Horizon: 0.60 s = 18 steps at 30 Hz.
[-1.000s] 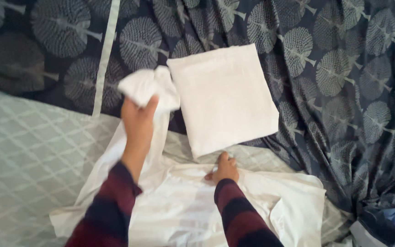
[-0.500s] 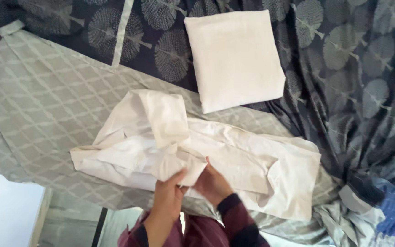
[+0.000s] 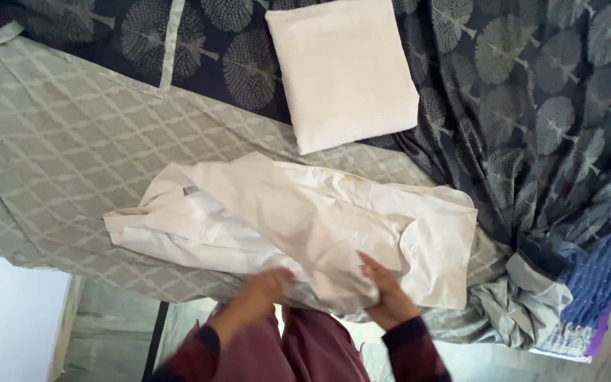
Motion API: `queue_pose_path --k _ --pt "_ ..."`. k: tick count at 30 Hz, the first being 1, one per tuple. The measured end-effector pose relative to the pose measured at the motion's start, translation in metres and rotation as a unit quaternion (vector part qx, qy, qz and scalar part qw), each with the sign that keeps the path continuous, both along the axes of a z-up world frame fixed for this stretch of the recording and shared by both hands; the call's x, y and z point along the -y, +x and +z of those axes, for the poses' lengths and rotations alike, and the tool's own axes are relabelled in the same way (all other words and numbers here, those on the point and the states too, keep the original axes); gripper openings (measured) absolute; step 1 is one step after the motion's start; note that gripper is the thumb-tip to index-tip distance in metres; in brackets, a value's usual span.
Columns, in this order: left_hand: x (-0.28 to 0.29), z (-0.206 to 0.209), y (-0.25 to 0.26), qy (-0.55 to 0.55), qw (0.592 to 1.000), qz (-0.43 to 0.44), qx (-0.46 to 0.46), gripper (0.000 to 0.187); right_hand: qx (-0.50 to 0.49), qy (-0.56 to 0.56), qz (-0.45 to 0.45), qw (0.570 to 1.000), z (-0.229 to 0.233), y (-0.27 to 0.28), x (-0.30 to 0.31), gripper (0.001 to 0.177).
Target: The person folds a white sheet on a bed, smoothing and aligning edges before folding it into a compact rectangle. The person then folds a patterned blanket and places it on the bed.
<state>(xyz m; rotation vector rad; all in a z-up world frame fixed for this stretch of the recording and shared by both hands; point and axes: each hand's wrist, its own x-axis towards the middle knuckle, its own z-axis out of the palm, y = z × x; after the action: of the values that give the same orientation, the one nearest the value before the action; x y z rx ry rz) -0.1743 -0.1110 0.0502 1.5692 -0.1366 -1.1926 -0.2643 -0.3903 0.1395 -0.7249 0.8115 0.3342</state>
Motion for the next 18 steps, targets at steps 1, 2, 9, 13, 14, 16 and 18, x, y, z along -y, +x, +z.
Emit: queue_pose_path --k 1,2,9,13,14,16,18 --pt "-0.005 -0.027 0.013 0.049 0.99 0.109 -0.072 0.034 0.014 -0.003 0.0 1.0 0.009 -0.005 0.011 0.067" --pt "-0.021 -0.051 0.032 -0.014 0.961 0.202 -0.187 0.047 -0.013 -0.004 -0.027 1.0 0.018 -0.009 0.021 0.068" --pt "-0.054 -0.13 0.109 -0.029 0.826 0.538 -0.165 0.032 0.028 -0.015 -0.042 0.999 0.05 -0.022 0.071 0.077" --pt "-0.074 -0.141 0.104 0.049 0.836 0.536 -0.108 0.024 -0.047 -0.272 0.021 0.961 0.0 -0.04 0.113 0.083" --pt "-0.08 -0.141 0.1 0.061 0.84 0.528 -0.108 0.025 -0.079 -0.326 0.026 0.942 -0.019 -0.046 0.118 0.076" --pt "-0.087 -0.143 0.095 0.079 0.85 0.509 -0.11 0.028 -0.143 -0.434 0.033 0.889 -0.053 -0.055 0.137 0.064" --pt "-0.092 -0.147 0.101 0.088 0.852 0.507 -0.099 0.028 -0.113 -0.489 0.012 0.865 -0.087 -0.069 0.148 0.052"
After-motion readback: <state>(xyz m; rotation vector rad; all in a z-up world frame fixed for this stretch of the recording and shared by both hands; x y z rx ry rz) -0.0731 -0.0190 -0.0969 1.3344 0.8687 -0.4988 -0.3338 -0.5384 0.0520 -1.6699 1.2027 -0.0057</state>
